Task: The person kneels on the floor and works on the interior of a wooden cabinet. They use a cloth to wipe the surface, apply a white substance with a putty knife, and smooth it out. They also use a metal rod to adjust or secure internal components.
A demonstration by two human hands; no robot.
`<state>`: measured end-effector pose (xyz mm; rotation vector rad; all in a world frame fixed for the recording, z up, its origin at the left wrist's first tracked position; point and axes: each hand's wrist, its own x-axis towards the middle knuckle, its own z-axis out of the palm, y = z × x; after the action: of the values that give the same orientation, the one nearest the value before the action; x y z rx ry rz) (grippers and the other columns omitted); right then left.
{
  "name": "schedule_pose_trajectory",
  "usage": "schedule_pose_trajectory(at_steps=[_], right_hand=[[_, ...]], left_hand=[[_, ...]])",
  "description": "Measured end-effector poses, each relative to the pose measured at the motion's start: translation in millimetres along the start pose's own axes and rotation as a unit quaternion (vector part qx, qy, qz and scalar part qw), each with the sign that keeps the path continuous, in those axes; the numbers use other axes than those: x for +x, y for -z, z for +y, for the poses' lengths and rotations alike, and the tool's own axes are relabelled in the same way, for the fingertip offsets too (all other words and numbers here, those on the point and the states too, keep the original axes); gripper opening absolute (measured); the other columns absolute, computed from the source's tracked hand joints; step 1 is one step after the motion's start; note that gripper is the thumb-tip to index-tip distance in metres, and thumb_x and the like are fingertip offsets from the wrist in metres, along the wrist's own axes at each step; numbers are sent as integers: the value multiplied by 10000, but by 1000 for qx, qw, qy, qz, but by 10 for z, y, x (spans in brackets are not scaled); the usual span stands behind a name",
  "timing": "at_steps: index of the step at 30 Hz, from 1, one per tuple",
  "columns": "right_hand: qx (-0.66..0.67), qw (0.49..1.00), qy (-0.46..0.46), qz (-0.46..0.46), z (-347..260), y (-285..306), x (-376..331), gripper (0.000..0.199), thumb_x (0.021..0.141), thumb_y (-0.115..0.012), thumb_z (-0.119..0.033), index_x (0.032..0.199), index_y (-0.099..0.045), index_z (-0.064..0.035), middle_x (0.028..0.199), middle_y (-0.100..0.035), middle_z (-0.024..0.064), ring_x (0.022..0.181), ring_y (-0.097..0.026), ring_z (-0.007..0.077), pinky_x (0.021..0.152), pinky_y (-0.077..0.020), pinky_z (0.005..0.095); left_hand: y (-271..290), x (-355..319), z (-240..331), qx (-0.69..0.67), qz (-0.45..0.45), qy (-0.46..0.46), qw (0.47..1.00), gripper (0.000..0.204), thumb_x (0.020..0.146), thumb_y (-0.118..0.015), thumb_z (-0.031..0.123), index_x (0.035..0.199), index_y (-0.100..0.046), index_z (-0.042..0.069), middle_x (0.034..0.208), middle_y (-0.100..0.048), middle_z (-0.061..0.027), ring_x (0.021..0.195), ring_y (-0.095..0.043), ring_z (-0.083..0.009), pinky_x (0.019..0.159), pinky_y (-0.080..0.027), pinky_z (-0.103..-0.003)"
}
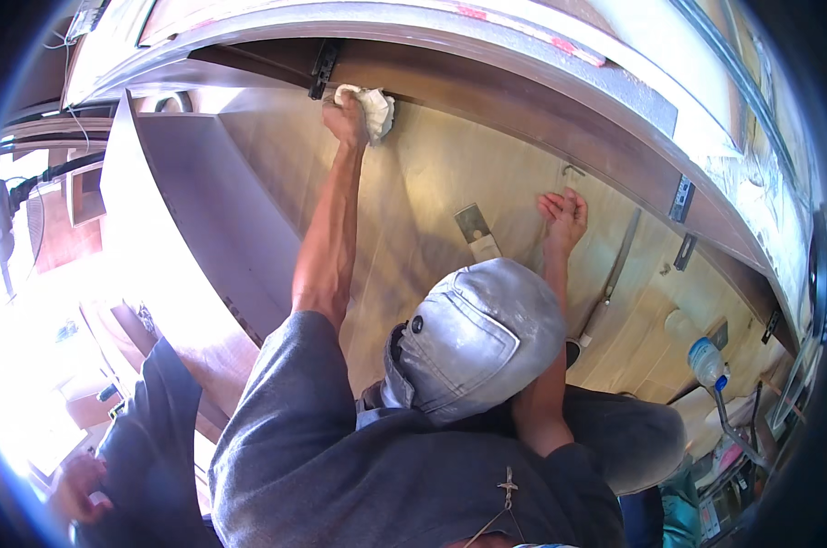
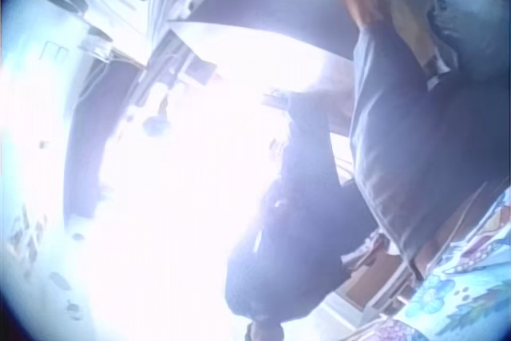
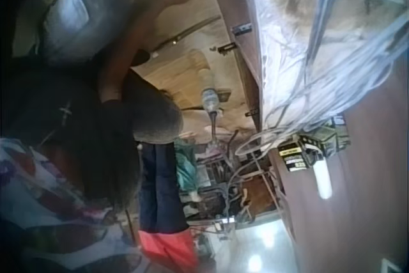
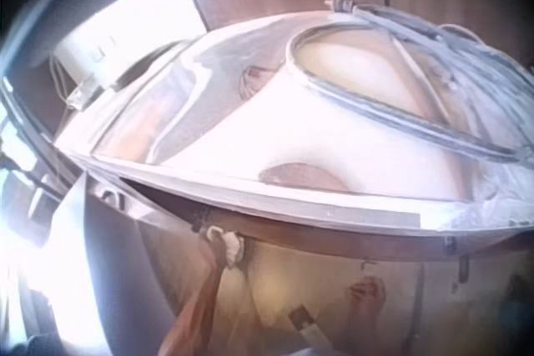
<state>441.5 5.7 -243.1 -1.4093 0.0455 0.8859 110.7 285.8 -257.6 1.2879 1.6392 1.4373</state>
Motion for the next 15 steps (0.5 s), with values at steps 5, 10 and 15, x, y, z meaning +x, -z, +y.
schedule_pose_trajectory(at_steps=[5, 10, 15], right_hand=[[23, 1000, -1, 15, 46, 69, 56, 238, 966, -607, -225, 1083, -511, -41, 890, -659, 157, 746, -686, 247, 672, -588, 333], [19, 999, 37, -2, 345, -24, 44, 222, 963, -611, -199, 1093, -524, -42, 896, -660, 138, 749, -670, 208, 680, -575, 316], [36, 999, -3, -33, 389, -240, -134, 207, 964, -608, -202, 1107, -544, -66, 887, -652, 98, 728, -638, 168, 668, -545, 291]], left_hand=[[-196, -22, 83, -195, -3, 106, 975, 122, 857, -498, -15, 896, -606, -55, 833, -653, -117, 683, -645, -192, 609, -554, -347], [-267, -114, 42, -218, -29, 153, 963, 172, 841, -456, -40, 950, -587, -57, 856, -643, -118, 675, -637, -192, 583, -538, -354], [-582, -584, 79, -185, -86, 118, 972, 129, 889, -526, 54, 903, -622, -30, 814, -645, -79, 674, -615, -163, 576, -508, -326]])
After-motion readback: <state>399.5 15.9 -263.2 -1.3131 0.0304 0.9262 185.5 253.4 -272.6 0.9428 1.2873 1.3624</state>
